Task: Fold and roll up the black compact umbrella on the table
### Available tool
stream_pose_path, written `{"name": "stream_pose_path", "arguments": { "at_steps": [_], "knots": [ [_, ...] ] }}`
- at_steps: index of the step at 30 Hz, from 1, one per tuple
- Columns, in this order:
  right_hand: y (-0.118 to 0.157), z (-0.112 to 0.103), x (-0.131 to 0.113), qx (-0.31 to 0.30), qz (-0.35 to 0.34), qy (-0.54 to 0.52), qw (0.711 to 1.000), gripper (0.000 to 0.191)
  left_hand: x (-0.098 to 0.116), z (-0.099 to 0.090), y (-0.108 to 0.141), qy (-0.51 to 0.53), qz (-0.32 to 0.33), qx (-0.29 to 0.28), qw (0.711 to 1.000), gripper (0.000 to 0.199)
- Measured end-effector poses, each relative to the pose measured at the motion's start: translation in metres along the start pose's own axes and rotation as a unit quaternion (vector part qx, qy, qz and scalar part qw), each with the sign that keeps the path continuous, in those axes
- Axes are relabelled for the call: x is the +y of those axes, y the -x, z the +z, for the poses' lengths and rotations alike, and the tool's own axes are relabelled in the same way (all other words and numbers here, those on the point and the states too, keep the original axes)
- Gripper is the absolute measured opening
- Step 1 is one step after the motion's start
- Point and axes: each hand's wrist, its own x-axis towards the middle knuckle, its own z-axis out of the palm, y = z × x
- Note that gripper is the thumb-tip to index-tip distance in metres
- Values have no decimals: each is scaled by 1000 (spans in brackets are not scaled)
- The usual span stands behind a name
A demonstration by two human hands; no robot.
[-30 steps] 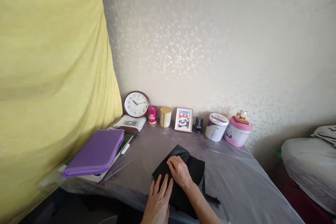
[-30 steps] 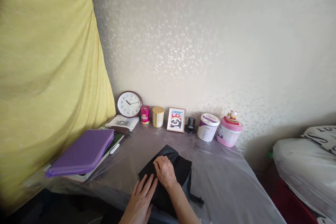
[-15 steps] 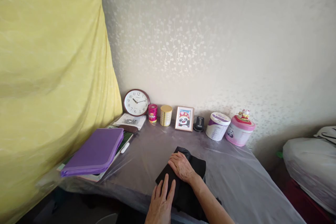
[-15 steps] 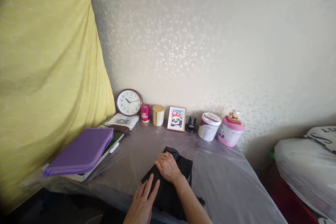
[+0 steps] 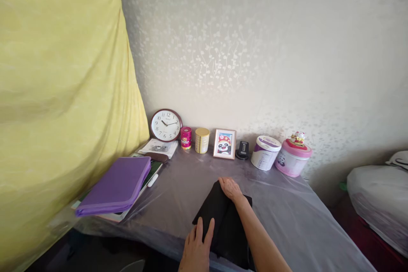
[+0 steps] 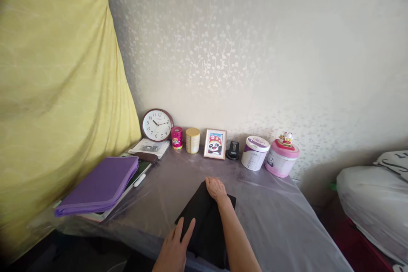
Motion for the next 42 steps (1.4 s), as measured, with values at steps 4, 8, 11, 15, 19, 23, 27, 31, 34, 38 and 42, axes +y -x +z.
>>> {"name": "stream_pose_path", "arguments": {
  "at_steps": [4,8,11,15,19,23,27,31,34,38,42],
  "knots": [
    [18,-25,18,56,46,5,997,30,1,-3,6,8,5,13,1000,89],
    [69,-48,33,169,131,-40,976,33,9,-9,10,-2,-9,31,999,87],
    [114,-49,31,138,211,-108,962,38,16,-16,12,-7,-25,24,999,83],
    [151,-33,18,87,235,-220,943,44,19,-19,14,-5,-25,42,999,80],
    [157,-21,12,98,262,-267,922,45,17,-12,14,-19,-26,67,997,80],
    [144,-31,5,93,250,-356,896,42,17,-5,12,-20,-38,77,996,77],
    [127,-55,-20,15,200,-569,797,43,14,2,9,-11,-40,75,996,77],
    [108,-63,-47,-30,163,-675,719,40,9,13,4,-10,-32,88,996,75],
    [94,-53,-60,-25,159,-664,730,37,6,17,2,-8,-24,92,995,73],
    [79,-30,-69,-22,147,-639,755,33,6,19,-1,-6,-26,108,994,71],
    [71,-8,-73,-25,147,-575,805,30,5,21,-3,-5,-26,114,993,63]
  ]
}}
